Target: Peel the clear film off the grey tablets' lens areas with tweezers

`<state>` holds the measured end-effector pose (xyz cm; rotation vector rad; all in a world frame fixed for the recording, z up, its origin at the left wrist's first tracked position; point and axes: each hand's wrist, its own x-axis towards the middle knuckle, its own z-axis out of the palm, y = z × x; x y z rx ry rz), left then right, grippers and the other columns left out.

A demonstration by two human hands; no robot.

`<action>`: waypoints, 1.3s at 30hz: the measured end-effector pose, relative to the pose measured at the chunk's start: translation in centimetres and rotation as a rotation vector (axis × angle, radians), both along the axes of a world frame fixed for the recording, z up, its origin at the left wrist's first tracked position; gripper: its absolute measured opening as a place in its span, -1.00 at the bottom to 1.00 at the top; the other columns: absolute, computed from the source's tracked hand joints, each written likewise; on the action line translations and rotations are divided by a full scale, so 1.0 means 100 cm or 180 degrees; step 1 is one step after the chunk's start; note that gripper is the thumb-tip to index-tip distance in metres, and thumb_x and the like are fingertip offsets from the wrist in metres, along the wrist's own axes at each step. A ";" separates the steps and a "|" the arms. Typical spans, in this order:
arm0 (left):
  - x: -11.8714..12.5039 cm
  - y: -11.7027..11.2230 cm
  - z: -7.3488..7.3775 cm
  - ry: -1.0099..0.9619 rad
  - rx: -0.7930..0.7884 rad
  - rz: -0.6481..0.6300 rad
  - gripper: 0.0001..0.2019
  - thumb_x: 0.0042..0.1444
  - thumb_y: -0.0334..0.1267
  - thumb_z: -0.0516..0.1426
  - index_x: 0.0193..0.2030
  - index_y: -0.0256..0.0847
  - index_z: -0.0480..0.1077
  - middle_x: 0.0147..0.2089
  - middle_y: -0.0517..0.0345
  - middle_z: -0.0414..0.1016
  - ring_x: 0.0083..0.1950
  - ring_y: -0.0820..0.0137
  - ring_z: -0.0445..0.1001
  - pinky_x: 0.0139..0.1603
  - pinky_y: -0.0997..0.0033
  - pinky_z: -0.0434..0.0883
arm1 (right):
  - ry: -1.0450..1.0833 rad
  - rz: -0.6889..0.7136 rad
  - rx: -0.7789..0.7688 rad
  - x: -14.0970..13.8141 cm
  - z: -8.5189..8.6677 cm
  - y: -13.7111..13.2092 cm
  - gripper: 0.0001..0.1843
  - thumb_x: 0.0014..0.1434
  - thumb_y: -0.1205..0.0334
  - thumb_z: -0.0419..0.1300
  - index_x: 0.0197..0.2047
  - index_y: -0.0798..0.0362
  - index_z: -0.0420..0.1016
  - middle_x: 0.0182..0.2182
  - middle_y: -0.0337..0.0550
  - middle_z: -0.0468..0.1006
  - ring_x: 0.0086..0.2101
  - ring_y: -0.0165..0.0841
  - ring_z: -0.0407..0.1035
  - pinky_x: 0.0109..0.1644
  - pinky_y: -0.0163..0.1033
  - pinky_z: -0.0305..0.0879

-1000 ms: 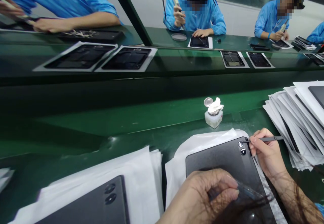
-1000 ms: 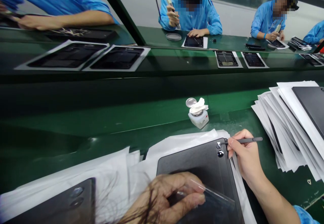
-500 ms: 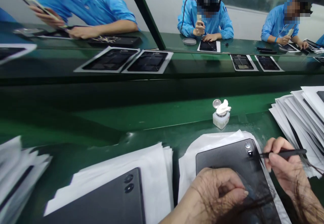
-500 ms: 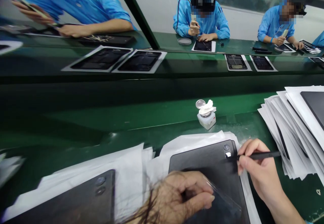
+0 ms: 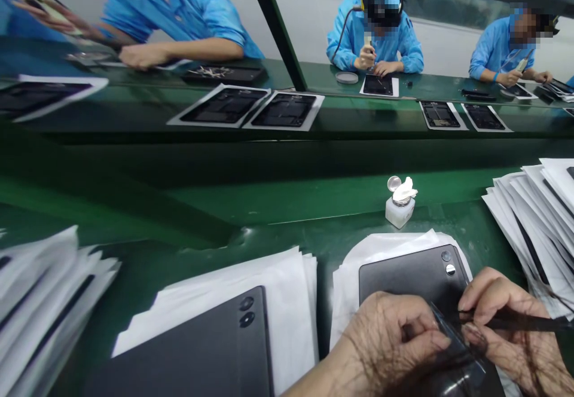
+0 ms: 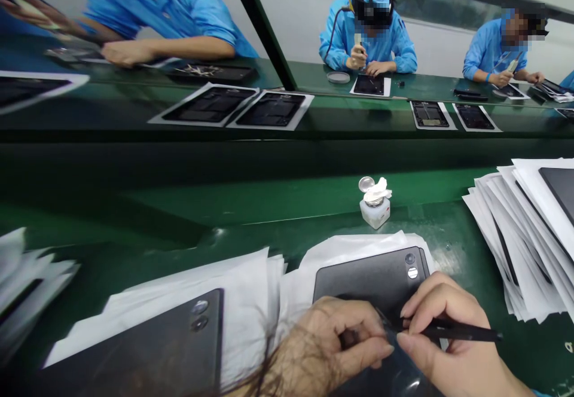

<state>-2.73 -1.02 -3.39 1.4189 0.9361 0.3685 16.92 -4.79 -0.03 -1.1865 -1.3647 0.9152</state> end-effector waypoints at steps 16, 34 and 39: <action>0.004 0.001 0.002 0.0318 -0.0128 0.0077 -0.76 -0.12 -0.02 0.28 -0.59 -0.12 0.44 -0.63 0.34 0.38 -0.58 0.45 0.22 -0.49 0.38 0.14 | 0.0224 0.0280 0.0362 0.006 -0.025 -0.014 -0.73 -0.02 0.40 0.46 -0.35 -0.23 0.66 -0.44 -0.19 0.68 -0.47 -0.24 0.56 -0.44 -0.19 0.52; 0.004 -0.014 -0.034 -0.0765 -0.0808 0.0432 -0.68 -0.12 0.07 0.37 -0.59 -0.07 0.45 -0.66 0.33 0.25 -0.63 0.46 0.02 -0.60 0.38 0.02 | 0.2159 -0.1066 -0.0692 0.009 -0.070 0.019 -0.70 -0.08 0.22 0.54 -0.50 -0.02 0.45 -0.57 -0.41 0.45 -0.66 -0.52 0.35 -0.59 -0.43 0.29; 0.002 -0.010 -0.022 -0.0716 -0.0728 0.0346 -0.73 -0.05 -0.01 0.36 -0.56 -0.07 0.48 -0.62 0.34 0.30 -0.60 0.46 0.05 -0.57 0.40 0.06 | 0.2084 -0.1125 -0.0659 0.007 -0.071 0.019 -0.70 -0.08 0.23 0.54 -0.50 -0.02 0.46 -0.55 -0.41 0.45 -0.64 -0.51 0.36 -0.60 -0.42 0.29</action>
